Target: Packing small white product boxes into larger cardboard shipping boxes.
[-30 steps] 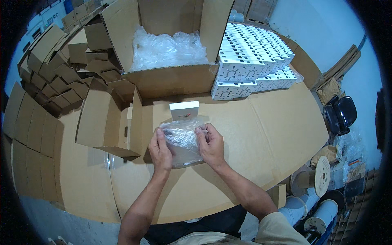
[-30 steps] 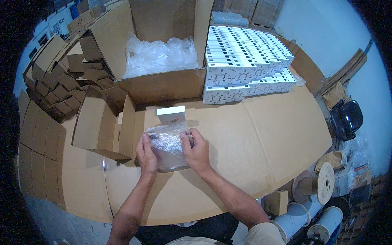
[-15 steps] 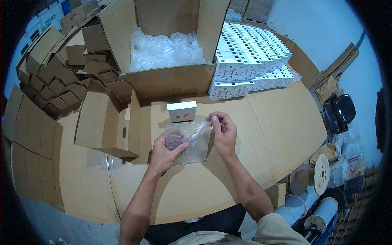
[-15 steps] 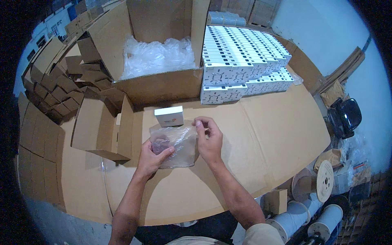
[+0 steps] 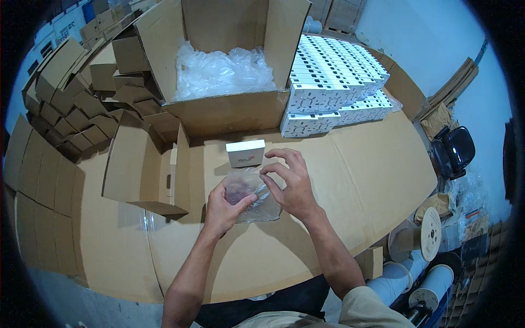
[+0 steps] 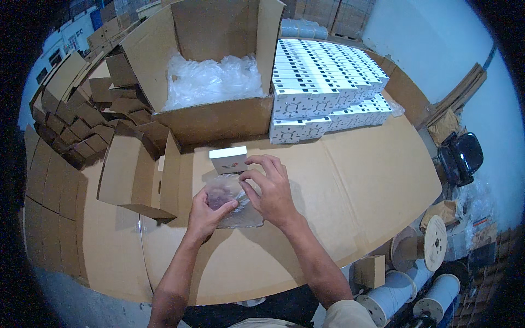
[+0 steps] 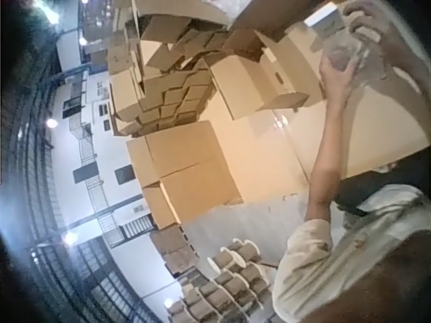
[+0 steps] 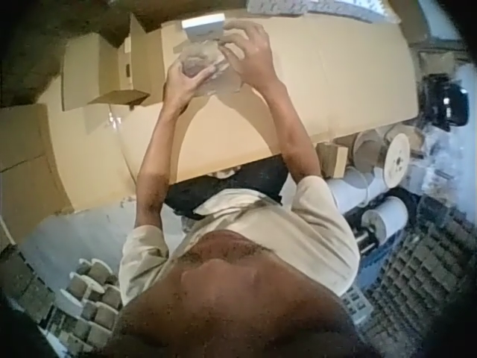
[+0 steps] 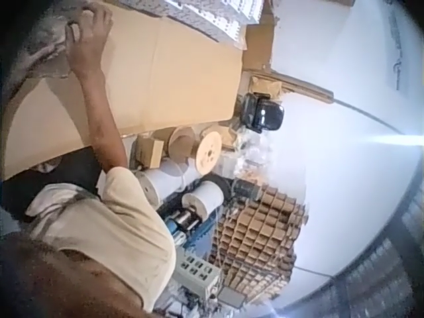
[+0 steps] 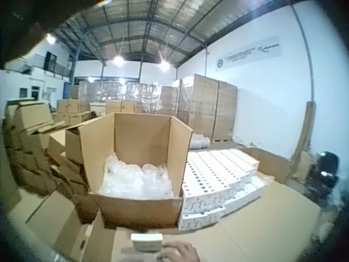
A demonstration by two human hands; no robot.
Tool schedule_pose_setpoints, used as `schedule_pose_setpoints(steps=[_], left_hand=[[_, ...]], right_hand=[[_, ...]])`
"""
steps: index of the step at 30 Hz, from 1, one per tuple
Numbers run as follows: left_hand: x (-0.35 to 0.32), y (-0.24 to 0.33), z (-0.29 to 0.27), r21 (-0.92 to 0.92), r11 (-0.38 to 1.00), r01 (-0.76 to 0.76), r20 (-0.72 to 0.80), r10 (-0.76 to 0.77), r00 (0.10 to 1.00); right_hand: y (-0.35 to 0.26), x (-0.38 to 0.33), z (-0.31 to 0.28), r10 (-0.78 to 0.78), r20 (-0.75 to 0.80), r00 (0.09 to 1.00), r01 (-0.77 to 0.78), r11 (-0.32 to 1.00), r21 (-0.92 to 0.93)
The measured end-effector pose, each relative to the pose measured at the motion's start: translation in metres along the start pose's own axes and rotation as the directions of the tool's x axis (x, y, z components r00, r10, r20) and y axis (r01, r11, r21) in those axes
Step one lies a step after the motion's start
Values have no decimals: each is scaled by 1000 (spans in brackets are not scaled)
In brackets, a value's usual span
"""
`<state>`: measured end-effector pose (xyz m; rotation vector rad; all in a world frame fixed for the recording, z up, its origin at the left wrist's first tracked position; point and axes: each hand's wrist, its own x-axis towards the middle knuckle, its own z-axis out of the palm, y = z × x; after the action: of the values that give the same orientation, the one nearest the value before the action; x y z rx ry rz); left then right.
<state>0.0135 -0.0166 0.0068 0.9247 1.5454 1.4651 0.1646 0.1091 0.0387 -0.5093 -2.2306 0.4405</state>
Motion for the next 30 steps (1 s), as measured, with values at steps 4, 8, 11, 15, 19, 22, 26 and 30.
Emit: schedule_pose_setpoints(steps=[4, 8, 11, 15, 19, 22, 26, 30], left_hand=[[1, -6, -2, 116, 993, -30, -71, 38, 997], [2, -3, -1, 65, 998, 7, -96, 0, 995], [1, -3, -2, 79, 997, -17, -77, 23, 997], [-2, 5, -3, 238, 970, -51, -13, 55, 998], [-5, 8, -8, 329, 944, -15, 56, -4, 998], [-6, 16, -10, 331, 942, 53, 45, -72, 996], [-3, 0, -12, 298, 954, 27, 27, -37, 999], [2, -7, -11, 269, 962, -45, 30, 38, 999]], right_hand=[[-6, 2, -5, -15, 64, 998, 14, 1000, 10], [-13, 9, -15, -84, 195, 977, 80, 996, 31], [-23, 20, -20, -68, 337, 939, 60, 998, 36], [-27, 37, -15, -4, 587, 810, 52, 996, -66], [-30, 46, -11, 27, 586, 810, -45, 999, 17], [-28, 50, -7, 45, 590, 806, -147, 981, 126], [-23, 50, -1, 75, 465, 882, -228, 932, 282], [19, 36, 8, 384, 145, 912, -365, 596, 715]])
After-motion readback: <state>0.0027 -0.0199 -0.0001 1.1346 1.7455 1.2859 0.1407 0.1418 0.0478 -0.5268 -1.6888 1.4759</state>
